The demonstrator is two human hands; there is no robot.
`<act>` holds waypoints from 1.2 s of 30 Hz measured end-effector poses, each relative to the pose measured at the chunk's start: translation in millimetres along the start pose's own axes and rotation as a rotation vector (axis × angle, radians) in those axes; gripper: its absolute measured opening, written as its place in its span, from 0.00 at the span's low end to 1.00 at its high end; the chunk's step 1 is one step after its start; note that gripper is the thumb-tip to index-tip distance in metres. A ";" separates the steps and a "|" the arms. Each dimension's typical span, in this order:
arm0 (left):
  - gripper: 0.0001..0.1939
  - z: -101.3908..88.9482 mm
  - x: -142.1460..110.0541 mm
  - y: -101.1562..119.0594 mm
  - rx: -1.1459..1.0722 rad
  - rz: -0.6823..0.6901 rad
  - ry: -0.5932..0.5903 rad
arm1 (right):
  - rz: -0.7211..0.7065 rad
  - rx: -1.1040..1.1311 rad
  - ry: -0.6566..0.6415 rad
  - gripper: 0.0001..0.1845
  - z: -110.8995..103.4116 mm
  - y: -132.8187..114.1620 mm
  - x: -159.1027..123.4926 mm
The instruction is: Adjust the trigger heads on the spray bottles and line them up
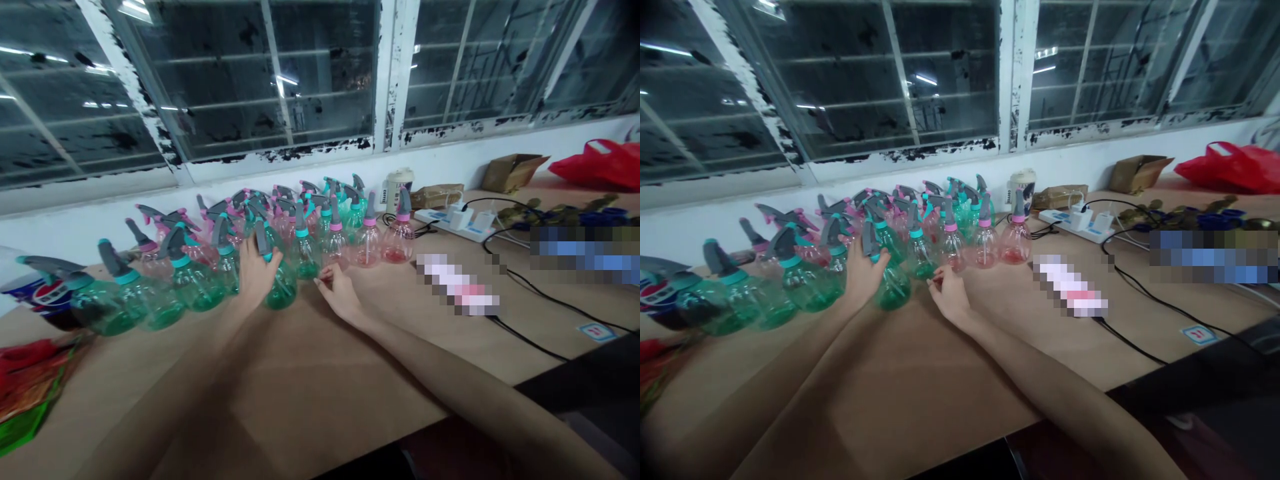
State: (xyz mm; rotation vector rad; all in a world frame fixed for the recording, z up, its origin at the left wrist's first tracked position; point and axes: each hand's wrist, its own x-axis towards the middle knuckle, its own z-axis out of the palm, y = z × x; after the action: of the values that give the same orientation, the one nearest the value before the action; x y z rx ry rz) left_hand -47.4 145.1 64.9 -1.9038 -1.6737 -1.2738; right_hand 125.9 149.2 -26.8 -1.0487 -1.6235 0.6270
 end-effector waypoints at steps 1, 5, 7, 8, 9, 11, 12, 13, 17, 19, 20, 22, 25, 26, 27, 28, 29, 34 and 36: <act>0.23 1.2 1.2 -0.9 -0.003 -0.003 -0.001 | 0.002 -0.001 -0.002 0.07 -0.1 -0.3 0.0; 0.25 8.1 8.6 -8.2 -0.011 -0.009 -0.001 | 0.005 0.004 -0.011 0.07 0.5 -0.6 -0.7; 0.26 12.7 14.1 -14.1 -0.014 -0.015 0.002 | 0.006 0.005 -0.015 0.07 0.6 -0.5 -1.0; 0.26 15.0 17.2 -17.2 -0.015 -0.018 0.003 | 0.009 0.005 -0.015 0.07 0.5 -0.5 -1.2; 0.26 17.2 20.3 -20.3 -0.016 -0.020 0.002 | 0.012 0.007 -0.016 0.07 0.3 -0.5 -1.3; 0.27 20.5 25.6 -25.7 -0.020 -0.024 -0.006 | 0.017 0.014 -0.019 0.08 -0.2 -0.5 -1.3; 0.27 21.4 27.3 -27.6 -0.023 -0.027 -0.011 | 0.017 0.016 -0.020 0.08 -0.4 -0.4 -1.2; 0.27 21.6 28.1 -28.9 -0.027 -0.031 -0.015 | 0.016 0.016 -0.021 0.08 -0.5 -0.3 -1.0; 0.30 11.6 17.0 -25.7 -0.046 -0.043 -0.022 | 0.010 0.005 -0.012 0.08 0.2 0.8 -0.3; 0.35 -0.4 1.6 -19.3 -0.048 -0.045 -0.020 | 0.011 -0.005 -0.006 0.08 1.1 1.6 -0.1; 0.37 -7.6 -7.9 -15.3 -0.049 -0.046 -0.015 | 0.011 -0.010 -0.005 0.08 1.5 1.9 -0.2; 0.36 -22.0 -27.7 -6.1 -0.067 -0.012 -0.015 | 0.008 -0.016 -0.013 0.09 2.5 2.2 -0.7; 0.28 -35.0 -48.8 9.6 -0.148 0.015 -0.089 | -0.005 -0.005 -0.019 0.08 3.9 1.3 -2.2; 0.25 -34.8 -51.2 14.9 -0.171 0.000 -0.151 | -0.009 0.001 -0.014 0.08 4.2 0.5 -2.5; 0.22 -32.1 -50.7 20.0 -0.183 -0.009 -0.201 | -0.012 0.007 -0.004 0.08 4.1 -0.6 -2.6; 0.21 -26.7 -47.7 25.0 -0.187 -0.011 -0.232 | -0.016 0.012 0.007 0.08 3.6 -1.9 -2.3; 0.22 -19.2 -42.3 29.7 -0.185 -0.007 -0.243 | -0.022 0.017 0.018 0.08 2.7 -3.3 -1.5; 0.29 28.5 -4.4 48.5 -0.094 -0.075 -0.245 | -0.055 0.045 0.100 0.08 -9.0 -7.3 9.0; 0.32 41.4 5.5 54.0 -0.026 -0.121 -0.259 | -0.067 0.063 0.144 0.08 -15.4 -6.3 14.5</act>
State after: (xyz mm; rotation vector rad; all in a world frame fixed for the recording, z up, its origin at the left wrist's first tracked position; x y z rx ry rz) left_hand 18.3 163.5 63.0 -2.0861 -1.9336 -1.1342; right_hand 137.6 157.3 -9.8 -0.9673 -1.4979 0.5427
